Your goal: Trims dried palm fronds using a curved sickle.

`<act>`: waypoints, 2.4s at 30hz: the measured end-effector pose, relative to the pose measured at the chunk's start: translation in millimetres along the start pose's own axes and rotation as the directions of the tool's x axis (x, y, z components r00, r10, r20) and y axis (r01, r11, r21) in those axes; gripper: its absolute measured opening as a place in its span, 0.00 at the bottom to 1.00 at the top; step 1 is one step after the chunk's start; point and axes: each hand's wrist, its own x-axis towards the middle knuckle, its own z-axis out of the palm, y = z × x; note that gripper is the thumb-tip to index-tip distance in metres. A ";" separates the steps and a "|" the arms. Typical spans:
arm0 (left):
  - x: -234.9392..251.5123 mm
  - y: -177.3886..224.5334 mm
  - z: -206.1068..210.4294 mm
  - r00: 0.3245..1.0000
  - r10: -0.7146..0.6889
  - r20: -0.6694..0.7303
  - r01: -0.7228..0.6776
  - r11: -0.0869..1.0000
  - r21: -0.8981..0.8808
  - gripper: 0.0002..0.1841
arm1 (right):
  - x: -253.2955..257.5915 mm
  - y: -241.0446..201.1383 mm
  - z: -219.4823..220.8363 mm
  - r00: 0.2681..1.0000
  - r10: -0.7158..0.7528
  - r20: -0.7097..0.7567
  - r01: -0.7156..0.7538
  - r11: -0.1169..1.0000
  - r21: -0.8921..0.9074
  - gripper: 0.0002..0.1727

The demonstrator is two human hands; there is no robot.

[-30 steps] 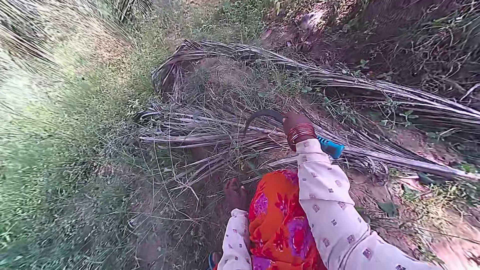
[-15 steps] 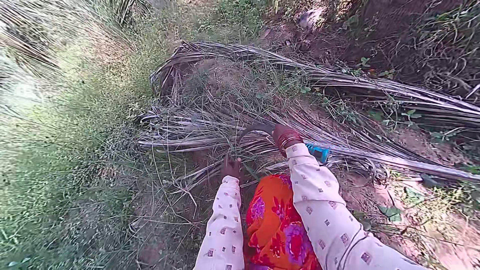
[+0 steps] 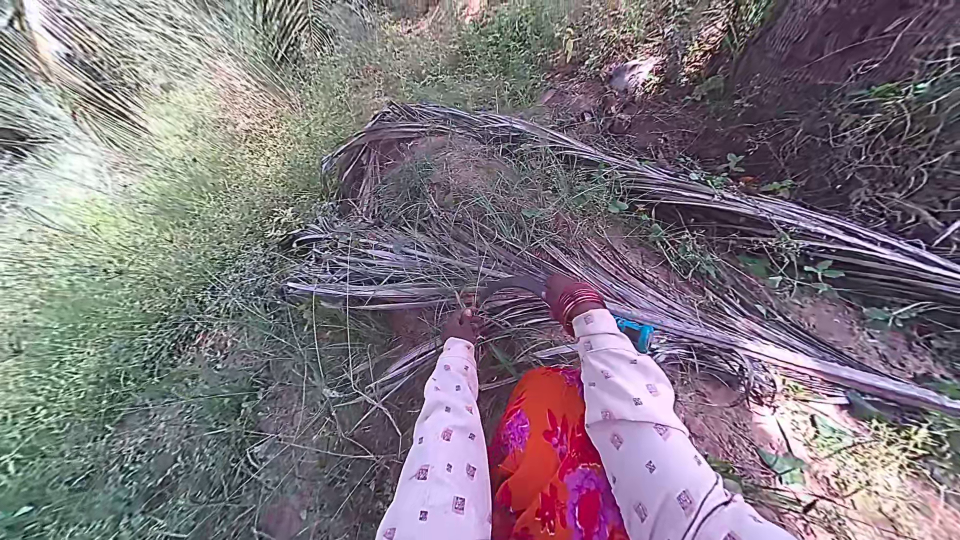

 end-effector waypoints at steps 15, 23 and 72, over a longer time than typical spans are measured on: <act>-1.2 18.6 10.1 0.997 0.072 -0.007 -0.071 0.994 0.085 0.20 | 5.3 -8.7 10.3 1.000 -0.019 0.019 0.020 0.998 -0.053 0.24; -24.9 -26.1 14.8 0.990 0.070 -0.126 -0.074 0.997 -0.026 0.18 | 5.1 2.9 0.0 0.998 0.045 -0.052 -0.048 0.997 -0.063 0.25; -97.7 -118.0 39.3 0.997 0.018 -0.079 -0.018 1.000 0.005 0.31 | -41.3 -7.9 -12.3 0.997 -0.061 0.044 0.064 0.995 -0.074 0.19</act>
